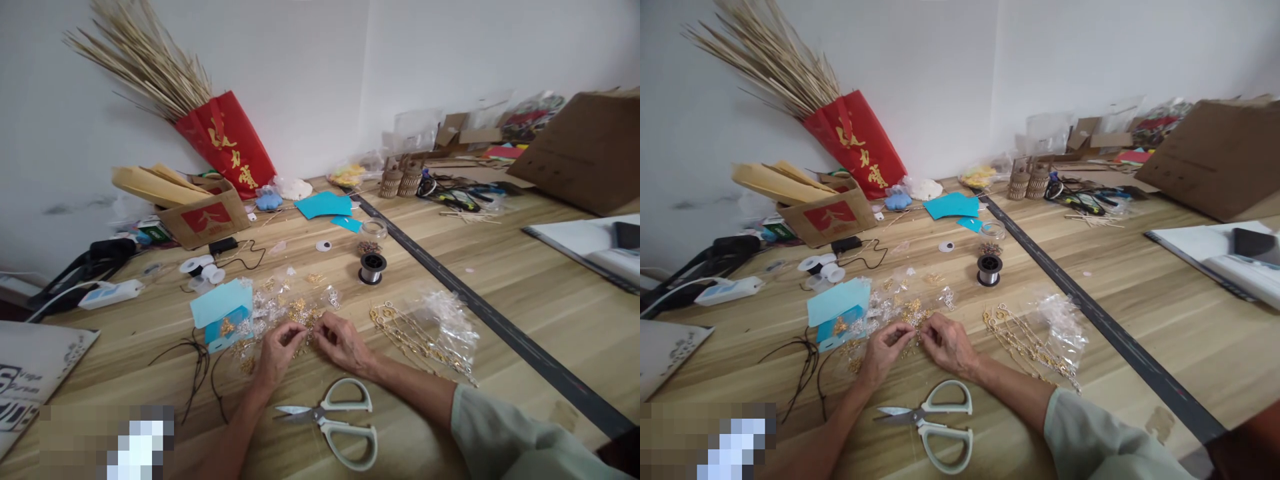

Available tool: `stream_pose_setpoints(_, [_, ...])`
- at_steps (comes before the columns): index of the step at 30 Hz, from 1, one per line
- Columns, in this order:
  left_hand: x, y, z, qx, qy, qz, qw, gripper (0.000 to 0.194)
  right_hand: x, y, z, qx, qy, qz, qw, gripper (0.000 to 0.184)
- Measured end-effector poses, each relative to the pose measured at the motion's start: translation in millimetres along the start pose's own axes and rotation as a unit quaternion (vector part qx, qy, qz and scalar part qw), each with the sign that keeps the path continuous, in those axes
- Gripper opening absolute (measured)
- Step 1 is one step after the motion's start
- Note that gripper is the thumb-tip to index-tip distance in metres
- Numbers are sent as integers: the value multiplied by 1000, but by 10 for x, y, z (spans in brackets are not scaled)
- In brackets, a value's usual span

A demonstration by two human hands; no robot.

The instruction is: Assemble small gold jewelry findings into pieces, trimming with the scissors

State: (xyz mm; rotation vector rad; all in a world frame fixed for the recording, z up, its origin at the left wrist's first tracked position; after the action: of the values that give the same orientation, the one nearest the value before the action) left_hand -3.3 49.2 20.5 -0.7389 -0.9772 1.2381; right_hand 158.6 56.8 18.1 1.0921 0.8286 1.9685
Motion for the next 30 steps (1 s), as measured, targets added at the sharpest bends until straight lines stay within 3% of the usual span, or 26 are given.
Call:
stream_pose_setpoints(17, [-7, 0, -1, 1, 11, 4, 1000, 13, -8, -27, -15, 5, -2, -7, 1000, 6])
stream_pose_setpoints(30, [15, 13, -72, -129, 58, 86, 986, 20, -9, 13, 20, 21, -4, 6, 1000, 10])
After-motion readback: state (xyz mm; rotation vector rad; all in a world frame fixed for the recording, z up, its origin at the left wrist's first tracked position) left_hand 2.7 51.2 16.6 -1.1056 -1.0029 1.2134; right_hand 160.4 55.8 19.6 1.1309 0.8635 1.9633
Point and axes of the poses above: each hand's wrist, its own x-axis towards the middle knuckle, its own z-axis out of the back of the hand, y = z × x, the point moved 3 cm from there along x, towards the middle knuckle
